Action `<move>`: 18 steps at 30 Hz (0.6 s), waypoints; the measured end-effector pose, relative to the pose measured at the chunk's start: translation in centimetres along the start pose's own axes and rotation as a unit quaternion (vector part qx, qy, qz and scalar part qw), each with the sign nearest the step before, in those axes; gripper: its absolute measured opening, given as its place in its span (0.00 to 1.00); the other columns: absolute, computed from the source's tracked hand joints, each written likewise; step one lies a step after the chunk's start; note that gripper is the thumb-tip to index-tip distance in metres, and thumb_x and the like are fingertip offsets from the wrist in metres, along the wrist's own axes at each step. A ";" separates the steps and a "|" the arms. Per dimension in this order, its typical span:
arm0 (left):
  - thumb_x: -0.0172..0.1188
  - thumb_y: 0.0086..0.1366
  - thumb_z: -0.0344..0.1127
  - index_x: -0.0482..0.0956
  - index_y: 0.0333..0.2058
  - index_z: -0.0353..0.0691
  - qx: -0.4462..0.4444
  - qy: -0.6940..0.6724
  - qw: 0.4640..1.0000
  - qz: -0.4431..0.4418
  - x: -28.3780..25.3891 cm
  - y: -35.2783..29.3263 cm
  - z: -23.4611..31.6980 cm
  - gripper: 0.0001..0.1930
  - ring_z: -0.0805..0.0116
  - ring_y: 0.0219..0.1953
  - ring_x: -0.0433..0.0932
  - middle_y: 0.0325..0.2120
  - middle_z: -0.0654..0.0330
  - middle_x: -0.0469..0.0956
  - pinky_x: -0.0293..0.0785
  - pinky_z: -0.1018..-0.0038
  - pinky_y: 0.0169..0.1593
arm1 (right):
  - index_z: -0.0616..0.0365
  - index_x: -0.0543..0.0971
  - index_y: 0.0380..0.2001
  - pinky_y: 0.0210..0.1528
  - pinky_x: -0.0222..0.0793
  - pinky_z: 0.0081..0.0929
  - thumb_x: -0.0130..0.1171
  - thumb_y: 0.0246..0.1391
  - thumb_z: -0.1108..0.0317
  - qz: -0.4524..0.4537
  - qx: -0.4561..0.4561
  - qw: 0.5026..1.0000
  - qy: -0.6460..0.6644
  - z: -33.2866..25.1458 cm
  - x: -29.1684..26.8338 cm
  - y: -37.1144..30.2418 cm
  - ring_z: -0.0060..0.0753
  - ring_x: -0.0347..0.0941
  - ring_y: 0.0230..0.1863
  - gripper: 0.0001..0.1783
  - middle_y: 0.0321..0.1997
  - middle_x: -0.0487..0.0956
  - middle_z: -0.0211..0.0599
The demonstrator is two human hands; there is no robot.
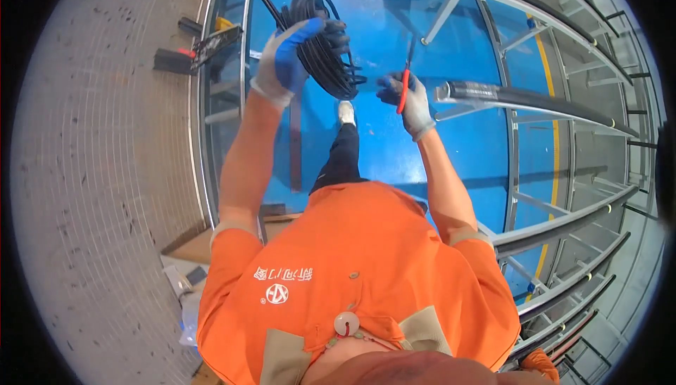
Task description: Assembling a large industrial metal frame by routing and securing black electrical cables.
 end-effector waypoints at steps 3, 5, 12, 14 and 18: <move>0.54 0.67 0.31 0.73 0.49 0.31 0.009 0.008 0.999 -0.036 -2.0 9.1 4.7 0.15 0.59 0.38 0.82 0.43 0.48 0.80 0.80 0.63 0.49 | 0.65 0.74 0.44 0.42 0.74 0.25 0.61 0.53 0.69 -0.023 -0.012 1.000 -0.003 -2.0 3.3 10.8 0.36 0.79 0.36 0.17 0.39 0.81 0.45; 0.54 0.66 0.31 0.73 0.48 0.31 0.005 0.001 1.000 -0.025 -3.2 14.8 7.8 0.14 0.57 0.39 0.82 0.42 0.47 0.80 0.80 0.62 0.49 | 0.65 0.74 0.44 0.42 0.74 0.25 0.61 0.52 0.69 -0.034 -0.009 0.999 0.002 -4.1 5.0 16.6 0.35 0.79 0.36 0.17 0.39 0.81 0.44; 0.54 0.64 0.28 0.74 0.45 0.33 -0.016 -0.052 0.998 -0.007 -9.0 36.7 16.2 0.12 0.52 0.43 0.81 0.41 0.46 0.80 0.79 0.56 0.50 | 0.63 0.74 0.42 0.43 0.72 0.24 0.63 0.48 0.72 -0.094 -0.061 0.992 -0.055 -12.8 11.1 34.5 0.33 0.78 0.37 0.17 0.41 0.81 0.42; 0.54 0.64 0.28 0.74 0.45 0.33 -0.016 -0.064 0.998 -0.012 -10.4 42.8 17.9 0.12 0.52 0.44 0.81 0.41 0.46 0.80 0.78 0.56 0.51 | 0.63 0.74 0.41 0.42 0.72 0.23 0.63 0.47 0.73 -0.105 -0.083 0.988 -0.082 -14.5 12.1 39.7 0.32 0.77 0.37 0.17 0.42 0.81 0.42; 0.53 0.65 0.29 0.74 0.45 0.33 0.036 -0.082 0.995 -0.046 -11.0 55.5 22.1 0.11 0.52 0.46 0.80 0.43 0.47 0.79 0.76 0.54 0.54 | 0.61 0.75 0.39 0.39 0.70 0.22 0.64 0.43 0.77 -0.106 -0.152 0.958 -0.221 -16.4 14.5 51.8 0.29 0.74 0.34 0.16 0.37 0.81 0.36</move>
Point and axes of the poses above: each hand's wrist, its own y-axis towards the middle knuckle, its own x-axis out of the palm, z = x × y, the point moved 9 cm from there along y, towards the middle knuckle
